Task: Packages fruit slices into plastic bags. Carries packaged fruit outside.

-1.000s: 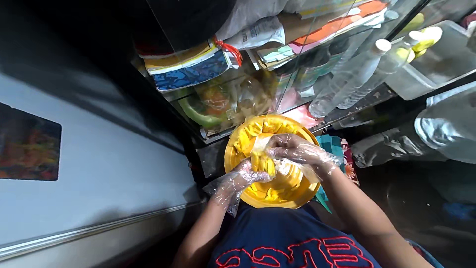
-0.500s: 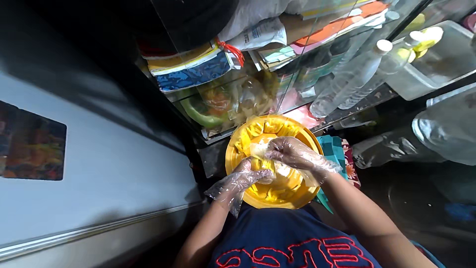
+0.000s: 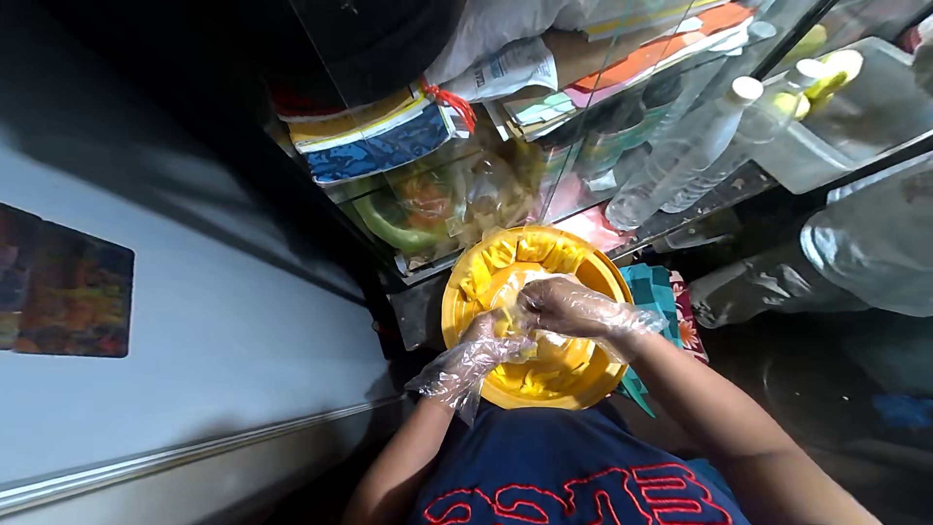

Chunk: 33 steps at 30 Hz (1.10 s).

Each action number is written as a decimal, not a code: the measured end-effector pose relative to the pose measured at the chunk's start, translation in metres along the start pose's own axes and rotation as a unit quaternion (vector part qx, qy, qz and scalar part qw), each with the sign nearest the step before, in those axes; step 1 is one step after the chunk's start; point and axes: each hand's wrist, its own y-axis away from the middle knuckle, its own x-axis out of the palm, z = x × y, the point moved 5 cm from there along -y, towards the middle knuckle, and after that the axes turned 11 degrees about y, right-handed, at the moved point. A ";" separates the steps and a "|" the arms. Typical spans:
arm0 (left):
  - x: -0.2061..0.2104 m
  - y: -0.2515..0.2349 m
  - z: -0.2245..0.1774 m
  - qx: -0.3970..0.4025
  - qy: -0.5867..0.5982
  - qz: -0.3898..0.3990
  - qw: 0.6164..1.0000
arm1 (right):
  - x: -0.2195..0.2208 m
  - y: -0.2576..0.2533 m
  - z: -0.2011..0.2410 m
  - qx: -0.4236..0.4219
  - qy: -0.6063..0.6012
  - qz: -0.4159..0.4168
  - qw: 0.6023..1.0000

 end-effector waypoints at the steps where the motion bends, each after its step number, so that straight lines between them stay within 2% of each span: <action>1: -0.001 -0.001 0.001 0.003 0.005 0.001 1.000 | 0.002 -0.001 0.001 0.015 0.002 0.007 1.000; 3: -0.001 -0.002 0.003 0.005 0.040 0.010 0.999 | 0.003 -0.003 -0.003 0.026 0.005 -0.003 1.000; 7: -0.006 0.002 0.005 -0.013 0.081 0.032 0.996 | -0.006 -0.001 -0.016 -0.012 -0.028 -0.063 0.998; 10: -0.007 -0.003 0.010 -0.020 0.061 0.065 0.996 | -0.009 -0.004 -0.011 0.021 -0.067 -0.009 0.997; 14: -0.004 -0.005 0.008 -0.023 0.038 0.071 0.996 | -0.006 -0.015 -0.003 -0.014 -0.102 -0.003 0.995; 19: -0.005 -0.005 0.008 -0.027 0.012 0.016 0.999 | -0.003 -0.017 -0.001 0.012 -0.049 0.020 0.999; 22: -0.005 -0.006 0.010 0.007 0.010 0.014 1.000 | 0.002 -0.018 0.002 0.026 -0.031 0.053 0.998; 27: -0.002 -0.005 0.013 0.010 0.046 0.030 0.998 | 0.014 -0.017 -0.001 -0.011 0.007 0.087 0.996; 30: -0.001 -0.002 0.008 0.021 0.020 0.040 0.999 | 0.004 -0.016 -0.002 -0.044 0.020 0.033 0.998; 33: -0.003 0.001 0.005 0.056 0.009 0.026 0.998 | -0.012 -0.017 0.002 -0.041 0.020 -0.028 0.999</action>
